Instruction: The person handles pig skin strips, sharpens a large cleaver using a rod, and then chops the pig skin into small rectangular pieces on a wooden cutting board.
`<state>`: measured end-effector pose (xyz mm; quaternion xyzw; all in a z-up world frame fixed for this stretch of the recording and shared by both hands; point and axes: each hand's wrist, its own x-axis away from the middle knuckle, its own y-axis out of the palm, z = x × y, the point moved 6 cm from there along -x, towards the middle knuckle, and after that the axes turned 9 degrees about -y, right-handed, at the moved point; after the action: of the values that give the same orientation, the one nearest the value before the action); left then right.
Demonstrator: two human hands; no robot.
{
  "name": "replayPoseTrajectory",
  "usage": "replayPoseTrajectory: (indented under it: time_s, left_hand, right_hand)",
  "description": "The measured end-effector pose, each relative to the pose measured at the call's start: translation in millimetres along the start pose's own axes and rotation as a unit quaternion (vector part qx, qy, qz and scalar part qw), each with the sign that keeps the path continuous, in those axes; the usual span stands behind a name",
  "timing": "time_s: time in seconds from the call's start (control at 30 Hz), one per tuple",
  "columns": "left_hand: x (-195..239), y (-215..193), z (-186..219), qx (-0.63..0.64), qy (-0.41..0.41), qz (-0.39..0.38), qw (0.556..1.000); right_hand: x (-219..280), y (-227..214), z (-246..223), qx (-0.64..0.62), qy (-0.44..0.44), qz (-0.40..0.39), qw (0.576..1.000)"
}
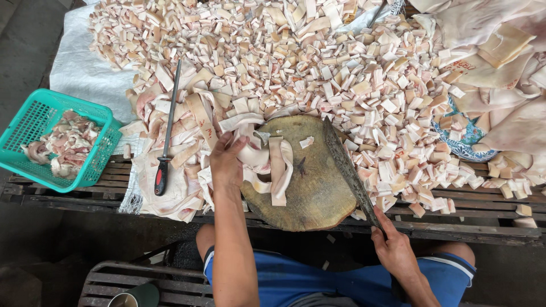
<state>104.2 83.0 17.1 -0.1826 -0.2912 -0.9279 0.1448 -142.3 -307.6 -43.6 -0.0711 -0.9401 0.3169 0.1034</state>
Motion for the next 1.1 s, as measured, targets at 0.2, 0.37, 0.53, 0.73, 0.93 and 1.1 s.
replayPoseTrajectory:
  time_s: [0.2, 0.37, 0.53, 0.73, 0.93, 1.1]
  left_hand:
    - [49.2, 88.0, 37.7, -0.08, 0.0, -0.129, 0.988]
    - [97.0, 164.7, 33.7, -0.1, -0.048, -0.24, 0.964]
    - [116.7, 167.8, -6.3, -0.035, -0.024, -0.353, 0.935]
    - [102.2, 50.8, -128.8, -0.39, -0.046, -0.086, 0.916]
    - [107.1, -0.7, -184.2, -0.501, 0.086, -0.126, 0.852]
    - [107.4, -23.1, -186.3, -0.383, -0.003, -0.001, 0.924]
  right_hand:
    - [6.4, -2.1, -2.0, -0.06, 0.052, 0.004, 0.997]
    - [13.7, -27.8, -17.1, -0.12, 0.01, 0.054, 0.991]
    - [31.6, -54.0, -24.1, -0.118, -0.033, 0.103, 0.987]
    - [43.6, -54.2, -21.1, -0.036, 0.002, 0.078, 0.996]
    - [49.1, -29.7, -23.4, 0.043, 0.01, -0.009, 0.999]
    - [58.4, -17.2, -43.8, 0.051, -0.112, -0.011, 0.992]
